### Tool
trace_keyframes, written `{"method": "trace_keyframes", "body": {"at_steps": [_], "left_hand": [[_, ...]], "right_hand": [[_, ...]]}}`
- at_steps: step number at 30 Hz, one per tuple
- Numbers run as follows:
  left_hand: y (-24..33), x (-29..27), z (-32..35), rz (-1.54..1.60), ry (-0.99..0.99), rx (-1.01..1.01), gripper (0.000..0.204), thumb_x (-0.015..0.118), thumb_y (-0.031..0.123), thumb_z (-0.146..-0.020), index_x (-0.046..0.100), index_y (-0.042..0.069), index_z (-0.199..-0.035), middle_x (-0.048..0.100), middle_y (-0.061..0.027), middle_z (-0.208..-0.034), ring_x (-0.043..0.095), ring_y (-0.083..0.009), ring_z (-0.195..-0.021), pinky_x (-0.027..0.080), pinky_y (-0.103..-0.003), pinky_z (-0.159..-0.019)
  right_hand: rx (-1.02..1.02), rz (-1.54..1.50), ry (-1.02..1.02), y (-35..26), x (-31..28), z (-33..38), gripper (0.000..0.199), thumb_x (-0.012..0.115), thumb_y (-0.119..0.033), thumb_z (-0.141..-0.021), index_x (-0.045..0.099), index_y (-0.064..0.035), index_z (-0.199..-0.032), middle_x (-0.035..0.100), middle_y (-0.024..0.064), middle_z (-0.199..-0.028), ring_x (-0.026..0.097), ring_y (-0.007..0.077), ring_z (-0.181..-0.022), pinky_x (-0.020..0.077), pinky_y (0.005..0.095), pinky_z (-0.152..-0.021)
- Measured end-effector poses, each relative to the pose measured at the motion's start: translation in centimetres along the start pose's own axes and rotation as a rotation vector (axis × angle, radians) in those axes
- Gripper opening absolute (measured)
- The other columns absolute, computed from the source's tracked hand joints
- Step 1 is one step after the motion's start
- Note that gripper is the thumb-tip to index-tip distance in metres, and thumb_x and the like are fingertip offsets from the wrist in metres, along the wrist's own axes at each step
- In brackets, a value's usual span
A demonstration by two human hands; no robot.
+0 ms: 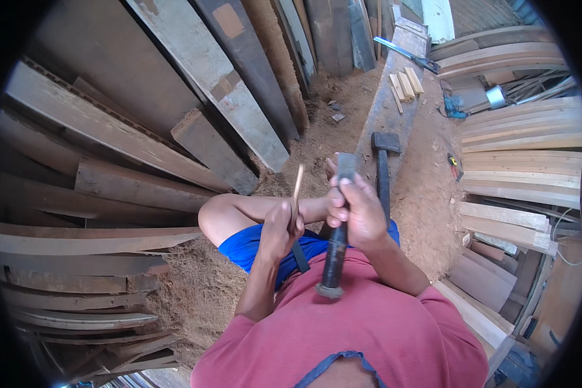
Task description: The person shapes and refines a small piece of wood by using a chisel and hammer, holding the wood against their bare foot for stability.
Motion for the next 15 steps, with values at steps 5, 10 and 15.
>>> {"method": "trace_keyframes", "body": {"at_steps": [5,10,15], "left_hand": [[2.8,0.6,-4.7,0.057,0.028,0.062,0.041,0.04,0.04,-0.104,0.058,0.009,-0.084,0.046,0.0043,-0.062,0.042,-0.0047,-0.053,0.033,-0.021,-0.047],[4.2,1.1,-2.7,-0.159,-0.032,0.211,0.037,0.038,0.036,-0.105,0.055,0.012,-0.082,0.047,0.0064,-0.066,0.041,-0.0024,-0.061,0.035,-0.02,-0.054],[5.2,2.0,-0.9,-0.379,0.043,0.25,0.041,0.032,0.032,-0.106,0.054,0.006,-0.083,0.051,0.0009,-0.07,0.045,-0.0085,-0.067,0.041,-0.027,-0.062]], "right_hand": [[0.227,0.024,-0.189,4.8,4.6,0.0,0.015,0.046,-0.023,-0.1,0.049,-0.0078,-0.103,0.049,-0.0006,-0.071,0.042,0.0075,-0.05,0.0418,0.0261,-0.047],[0.201,0.129,-0.218,5.1,5.0,1.8,0.017,0.043,-0.025,-0.102,0.048,-0.0083,-0.101,0.046,-0.0021,-0.068,0.039,0.0059,-0.047,0.041,0.0251,-0.046],[0.155,0.178,-0.202,4.5,4.8,2.6,0.018,0.041,-0.024,-0.102,0.048,-0.0075,-0.101,0.045,-0.0023,-0.067,0.039,0.005,-0.047,0.0408,0.0244,-0.045]]}}
Point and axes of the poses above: each hand's wrist, its own z-axis away from the middle knuckle, its own x-axis out of the palm, y = z × x, the point moved 6 cm from there along -z, towards the middle knuckle
